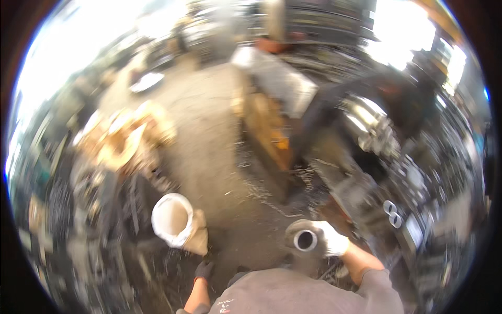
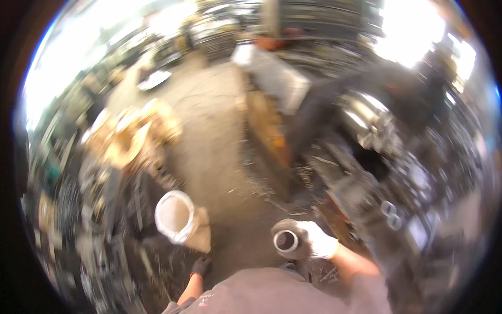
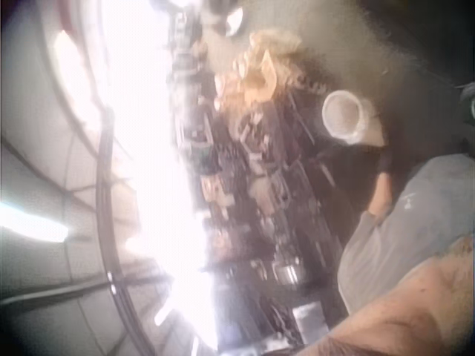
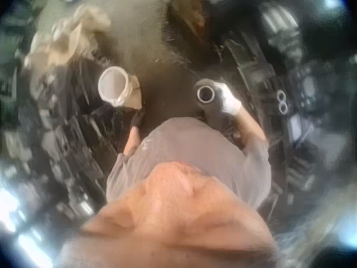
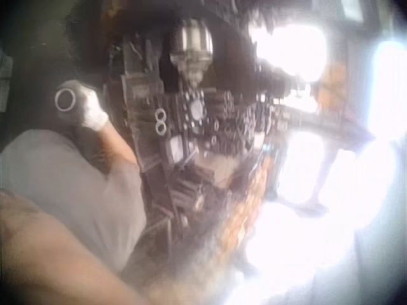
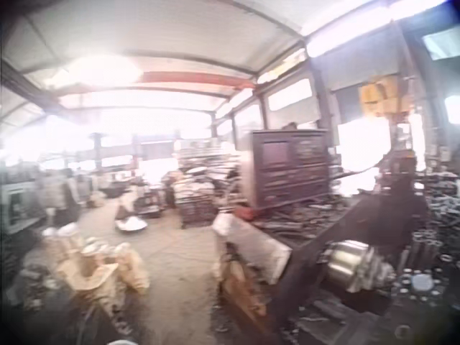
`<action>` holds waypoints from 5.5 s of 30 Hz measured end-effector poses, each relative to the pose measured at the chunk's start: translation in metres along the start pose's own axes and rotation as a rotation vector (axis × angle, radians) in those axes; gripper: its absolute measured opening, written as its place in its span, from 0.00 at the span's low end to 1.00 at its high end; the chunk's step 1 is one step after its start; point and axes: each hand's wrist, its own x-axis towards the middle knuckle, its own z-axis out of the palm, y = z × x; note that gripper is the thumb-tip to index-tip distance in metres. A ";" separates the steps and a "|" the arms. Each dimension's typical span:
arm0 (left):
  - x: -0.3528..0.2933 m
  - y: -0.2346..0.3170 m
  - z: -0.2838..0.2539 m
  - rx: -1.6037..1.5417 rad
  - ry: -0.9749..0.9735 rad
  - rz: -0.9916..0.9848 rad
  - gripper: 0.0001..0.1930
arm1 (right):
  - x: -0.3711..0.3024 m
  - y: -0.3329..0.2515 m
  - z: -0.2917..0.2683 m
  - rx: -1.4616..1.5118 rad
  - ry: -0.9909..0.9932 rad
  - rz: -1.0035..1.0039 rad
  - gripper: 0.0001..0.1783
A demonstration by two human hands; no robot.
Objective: The person repeatedly loads cylindrical metal tubes into a CNC lathe chuck, secures them, and removes them after machining. The person places the finished tubes into a nearby metal basket. The process is repeated multiple times throughout the clip.
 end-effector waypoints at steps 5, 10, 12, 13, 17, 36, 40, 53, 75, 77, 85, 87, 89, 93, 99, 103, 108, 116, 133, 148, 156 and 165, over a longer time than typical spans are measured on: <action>-0.110 -0.074 -0.047 -0.160 0.295 -0.112 0.25 | 0.124 0.030 0.199 -0.171 -0.523 -0.098 0.27; -0.221 -0.233 -0.012 0.051 0.588 -0.369 0.20 | 0.196 -0.040 0.367 -0.099 -0.818 -0.295 0.26; -0.277 -0.282 0.038 0.122 0.626 -0.515 0.16 | 0.218 -0.070 0.424 -0.074 -0.955 -0.466 0.27; -0.301 -0.286 0.068 0.102 0.894 -0.525 0.15 | 0.227 -0.086 0.448 -0.025 -0.952 -0.529 0.27; -0.358 -0.275 0.155 -0.341 1.295 -1.032 0.19 | 0.258 -0.149 0.548 0.091 -1.109 -0.592 0.25; -0.486 -0.242 0.035 -0.327 1.772 -1.499 0.17 | 0.405 -0.353 0.735 0.483 -1.389 -1.456 0.13; -0.445 -0.243 0.041 -0.184 1.899 -1.639 0.15 | 0.340 -0.447 0.820 0.091 -1.443 -1.776 0.23; -0.334 -0.136 -0.013 -1.642 2.323 -1.173 0.08 | 0.381 -0.447 1.028 -0.051 -2.254 -1.029 0.30; -0.318 -0.262 -0.482 0.882 1.573 -0.677 0.34 | 0.317 -0.431 1.040 -0.484 -1.922 -1.396 0.20; -0.316 -0.266 -0.479 0.874 1.542 -0.694 0.34 | 0.337 -0.443 1.037 -0.588 -2.225 -0.924 0.24; -0.314 -0.272 -0.479 0.801 1.545 -0.651 0.34 | 0.317 -0.454 1.011 -0.727 -2.011 -1.332 0.19; -0.313 -0.279 -0.474 0.858 1.562 -0.591 0.34 | 0.365 -0.438 0.993 -0.690 -1.694 -1.561 0.20; -0.311 -0.287 -0.467 0.741 1.527 -0.675 0.32 | 0.431 -0.399 0.954 -0.366 -1.337 -1.147 0.18; -0.308 -0.293 -0.465 0.771 1.493 -0.698 0.41 | 0.531 -0.230 0.822 -0.001 -0.824 -0.927 0.29; -0.313 -0.274 -0.477 1.017 1.445 -0.710 0.37 | 0.494 0.026 0.678 -0.643 -0.915 0.064 0.32; -0.317 -0.267 -0.476 1.004 1.408 -0.694 0.39 | 0.489 -0.051 0.665 -0.514 -0.849 -0.185 0.29; -0.325 -0.253 -0.478 1.047 1.459 -0.544 0.44 | 0.377 -0.250 0.684 0.089 -1.427 -1.019 0.33; -0.358 -0.190 -0.283 0.321 1.735 -0.657 0.18 | 0.394 -0.410 0.736 0.608 -1.583 -1.238 0.17; -0.469 -0.196 -0.026 -1.892 2.603 -0.465 0.25 | 0.333 -0.413 1.031 -0.631 -1.902 -1.028 0.31; -0.470 -0.148 -0.100 -0.192 2.363 -1.716 0.25 | 0.376 -0.412 0.837 0.324 -1.008 -1.200 0.26; -0.557 -0.184 -0.391 0.860 1.871 -1.128 0.29 | 0.562 -0.033 0.779 0.020 -0.178 -0.810 0.19; -0.617 -0.240 -0.578 0.402 1.385 -1.678 0.43 | 0.481 0.182 0.783 -0.775 -1.137 -0.049 0.20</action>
